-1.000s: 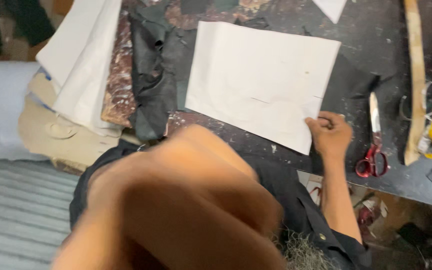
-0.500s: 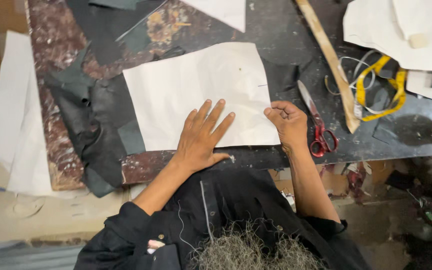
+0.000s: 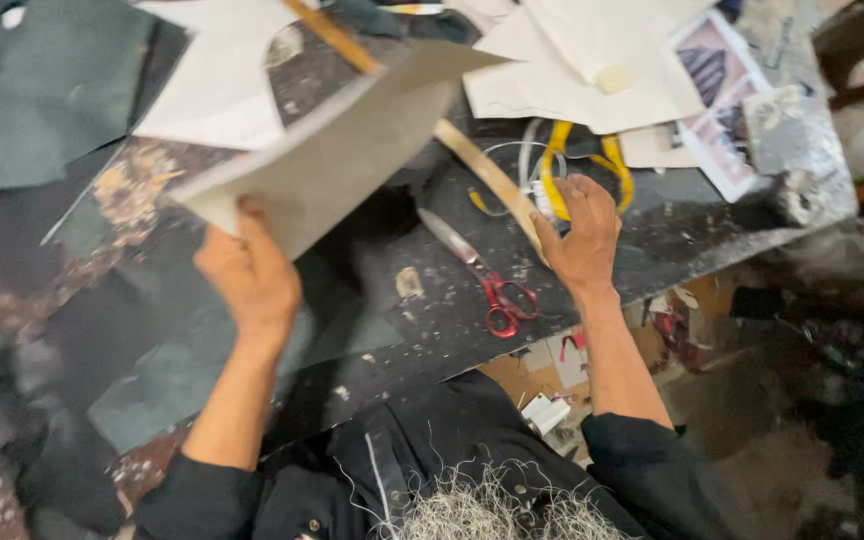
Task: The person places a paper pattern on a dark fabric, traces the outline with chalk, and then uses shears to cut the fabric along the marked lines. The person removes the pattern and continues cutting additional fabric pieces.
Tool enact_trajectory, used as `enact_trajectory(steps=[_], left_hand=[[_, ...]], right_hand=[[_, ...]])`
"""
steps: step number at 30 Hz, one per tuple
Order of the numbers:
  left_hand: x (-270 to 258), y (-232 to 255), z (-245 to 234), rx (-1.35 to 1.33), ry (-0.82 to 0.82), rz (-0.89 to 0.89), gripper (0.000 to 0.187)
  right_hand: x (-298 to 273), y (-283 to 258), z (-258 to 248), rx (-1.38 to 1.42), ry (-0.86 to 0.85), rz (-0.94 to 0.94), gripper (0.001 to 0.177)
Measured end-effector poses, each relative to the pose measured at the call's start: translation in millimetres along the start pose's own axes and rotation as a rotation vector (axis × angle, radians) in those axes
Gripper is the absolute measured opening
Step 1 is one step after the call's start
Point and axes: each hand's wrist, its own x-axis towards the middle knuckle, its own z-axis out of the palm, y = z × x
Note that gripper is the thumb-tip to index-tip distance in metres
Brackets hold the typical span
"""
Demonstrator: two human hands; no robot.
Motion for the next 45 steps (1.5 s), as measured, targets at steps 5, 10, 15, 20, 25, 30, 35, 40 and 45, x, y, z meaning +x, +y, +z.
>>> enact_trajectory(steps=[5, 10, 15, 20, 25, 30, 35, 40, 45], left_hand=[[58, 52, 88, 0.021, 0.162, 0.158, 0.014], [20, 75, 238, 0.232, -0.329, 0.613, 0.072], [-47, 51, 365, 0.379, -0.876, 0.848, 0.057], [-91, 15, 415, 0.330, -1.134, 0.844, 0.051], [-98, 5, 441, 0.311, -1.217, 0.877, 0.051], [-93, 34, 452, 0.298, -1.228, 0.918, 0.055], [-68, 53, 399, 0.212, -1.315, 0.772, 0.069], [-44, 19, 257, 0.197, -0.959, 0.498, 0.038], [-63, -27, 85, 0.430, -0.441, 0.085, 0.029]], right_hand=[[-32, 124, -76, -0.166, 0.451, 0.420, 0.082], [-61, 247, -94, -0.159, 0.487, 0.611, 0.124], [-80, 302, -72, -0.143, 0.433, 0.660, 0.109], [-94, 315, -89, 0.219, 0.608, 0.808, 0.086], [-110, 283, -108, 0.346, 0.673, 0.730, 0.082], [-106, 239, -90, 0.233, 0.624, 0.456, 0.091], [-84, 208, -57, 0.259, 0.435, 0.581, 0.105], [-79, 193, -69, 0.279, 0.307, 0.604, 0.123], [-103, 151, -89, 0.329, 0.330, 0.999, 0.088]])
